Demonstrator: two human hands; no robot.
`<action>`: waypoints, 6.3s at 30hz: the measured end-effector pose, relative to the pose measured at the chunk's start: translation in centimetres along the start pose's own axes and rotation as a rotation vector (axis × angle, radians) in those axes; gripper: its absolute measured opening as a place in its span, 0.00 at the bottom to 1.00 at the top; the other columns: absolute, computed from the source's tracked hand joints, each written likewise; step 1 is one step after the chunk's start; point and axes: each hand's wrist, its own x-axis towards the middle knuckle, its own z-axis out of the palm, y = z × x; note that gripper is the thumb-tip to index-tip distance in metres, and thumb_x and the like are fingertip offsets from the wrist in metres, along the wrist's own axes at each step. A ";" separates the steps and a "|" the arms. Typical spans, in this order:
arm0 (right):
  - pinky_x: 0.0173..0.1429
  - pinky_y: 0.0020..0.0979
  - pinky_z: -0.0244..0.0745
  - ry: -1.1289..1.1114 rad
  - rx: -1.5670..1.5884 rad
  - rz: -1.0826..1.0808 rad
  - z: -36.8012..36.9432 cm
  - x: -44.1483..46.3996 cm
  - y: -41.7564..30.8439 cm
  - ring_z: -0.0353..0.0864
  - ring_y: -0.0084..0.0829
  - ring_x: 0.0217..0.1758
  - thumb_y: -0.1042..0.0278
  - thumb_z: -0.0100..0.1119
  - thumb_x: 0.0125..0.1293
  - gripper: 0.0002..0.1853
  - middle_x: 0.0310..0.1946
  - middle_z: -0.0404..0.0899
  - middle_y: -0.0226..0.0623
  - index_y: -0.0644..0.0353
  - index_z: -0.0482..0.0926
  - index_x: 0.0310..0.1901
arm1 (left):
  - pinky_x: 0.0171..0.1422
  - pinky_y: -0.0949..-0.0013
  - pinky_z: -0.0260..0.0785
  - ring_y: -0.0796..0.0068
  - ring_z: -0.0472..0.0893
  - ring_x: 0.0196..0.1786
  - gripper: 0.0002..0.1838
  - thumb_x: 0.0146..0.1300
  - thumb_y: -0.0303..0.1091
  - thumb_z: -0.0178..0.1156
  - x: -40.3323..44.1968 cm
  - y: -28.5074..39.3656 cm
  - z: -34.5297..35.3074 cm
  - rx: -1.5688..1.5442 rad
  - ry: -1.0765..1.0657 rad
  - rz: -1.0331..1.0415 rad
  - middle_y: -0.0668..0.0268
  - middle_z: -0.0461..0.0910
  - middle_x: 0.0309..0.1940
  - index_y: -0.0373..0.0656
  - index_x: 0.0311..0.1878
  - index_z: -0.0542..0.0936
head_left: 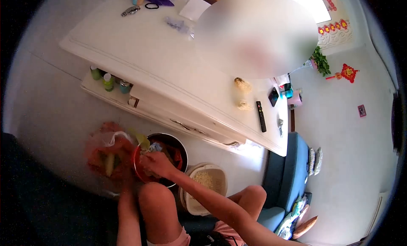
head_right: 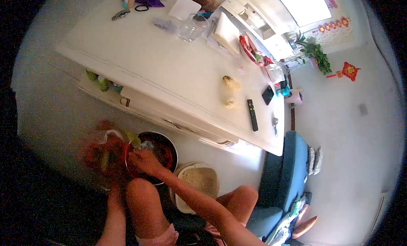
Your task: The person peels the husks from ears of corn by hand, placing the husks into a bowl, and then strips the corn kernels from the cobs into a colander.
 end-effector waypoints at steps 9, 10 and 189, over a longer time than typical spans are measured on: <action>0.31 0.24 0.69 0.022 0.119 0.021 0.4 0.6 0.8 0.71 0.18 0.26 0.58 0.50 0.71 0.18 0.22 0.75 0.28 0.64 0.77 0.31 | 0.51 0.64 0.72 0.63 0.78 0.48 0.23 0.61 0.50 0.55 -0.6 0.1 0.6 -0.007 -0.004 0.015 0.60 0.78 0.46 0.41 0.49 0.76; 0.32 0.24 0.69 0.012 0.125 0.020 0.3 0.7 0.8 0.72 0.18 0.26 0.59 0.51 0.70 0.17 0.22 0.75 0.28 0.64 0.77 0.31 | 0.51 0.64 0.72 0.63 0.78 0.48 0.23 0.61 0.51 0.55 -0.2 0.8 0.8 -0.023 0.008 0.031 0.60 0.78 0.46 0.41 0.50 0.76; 0.49 0.42 0.74 0.339 -0.180 0.028 -5.4 -4.4 10.2 0.82 0.49 0.42 0.56 0.56 0.63 0.16 0.39 0.83 0.50 0.59 0.82 0.45 | 0.36 0.61 0.74 0.64 0.79 0.30 0.32 0.61 0.66 0.52 -22.8 15.5 -26.4 -1.389 -0.432 -0.170 0.60 0.78 0.31 0.44 0.52 0.72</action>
